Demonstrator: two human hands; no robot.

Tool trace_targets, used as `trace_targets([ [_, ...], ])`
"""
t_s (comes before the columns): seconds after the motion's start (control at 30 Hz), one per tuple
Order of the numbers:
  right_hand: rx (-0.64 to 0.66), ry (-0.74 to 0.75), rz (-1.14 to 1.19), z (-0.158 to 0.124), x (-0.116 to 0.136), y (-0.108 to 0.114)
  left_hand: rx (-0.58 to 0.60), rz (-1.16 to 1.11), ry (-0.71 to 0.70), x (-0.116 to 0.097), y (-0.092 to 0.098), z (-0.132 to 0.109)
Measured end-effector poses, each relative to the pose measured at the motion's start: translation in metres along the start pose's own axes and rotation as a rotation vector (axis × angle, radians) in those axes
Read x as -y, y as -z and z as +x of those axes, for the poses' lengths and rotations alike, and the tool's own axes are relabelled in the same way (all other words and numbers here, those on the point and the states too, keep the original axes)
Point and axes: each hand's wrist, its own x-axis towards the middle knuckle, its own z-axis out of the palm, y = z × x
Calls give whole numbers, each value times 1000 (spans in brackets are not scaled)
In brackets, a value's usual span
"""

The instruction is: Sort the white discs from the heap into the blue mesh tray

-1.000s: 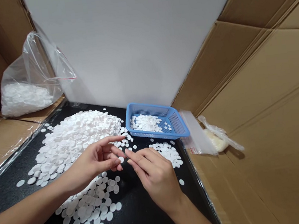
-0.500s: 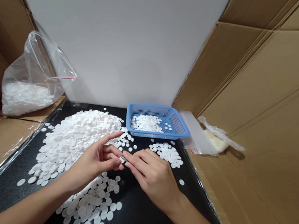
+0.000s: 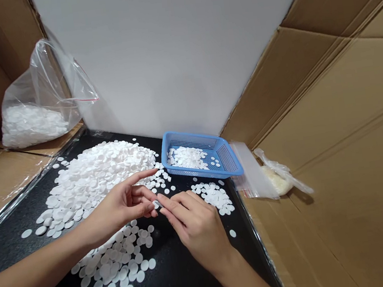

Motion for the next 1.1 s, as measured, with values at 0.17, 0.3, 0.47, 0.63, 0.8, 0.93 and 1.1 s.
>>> trace_targets([
  [0.17, 10, 3, 7, 0, 1, 1, 4, 0, 10, -1, 0, 0],
  [0.3, 8, 11, 3, 0, 0, 1, 6, 19, 15, -2, -1, -2],
  [0.47, 3, 20, -5, 1, 0, 2, 12, 33, 9, -2, -1, -2],
  [0.63, -3, -11, -12, 0, 1, 1, 23, 49, -3, 0, 1, -1],
  [0.8, -18, -183, -153, -3, -17, 1, 24, 182, -110, 5, 3, -1],
  [0.93, 114, -347, -321, -7, -45, 0, 14, 314, -211, 5, 2, -1],
  [1.1, 197, -416, -454, -14, -62, -6, 20, 341, -251, 6, 1, -4],
])
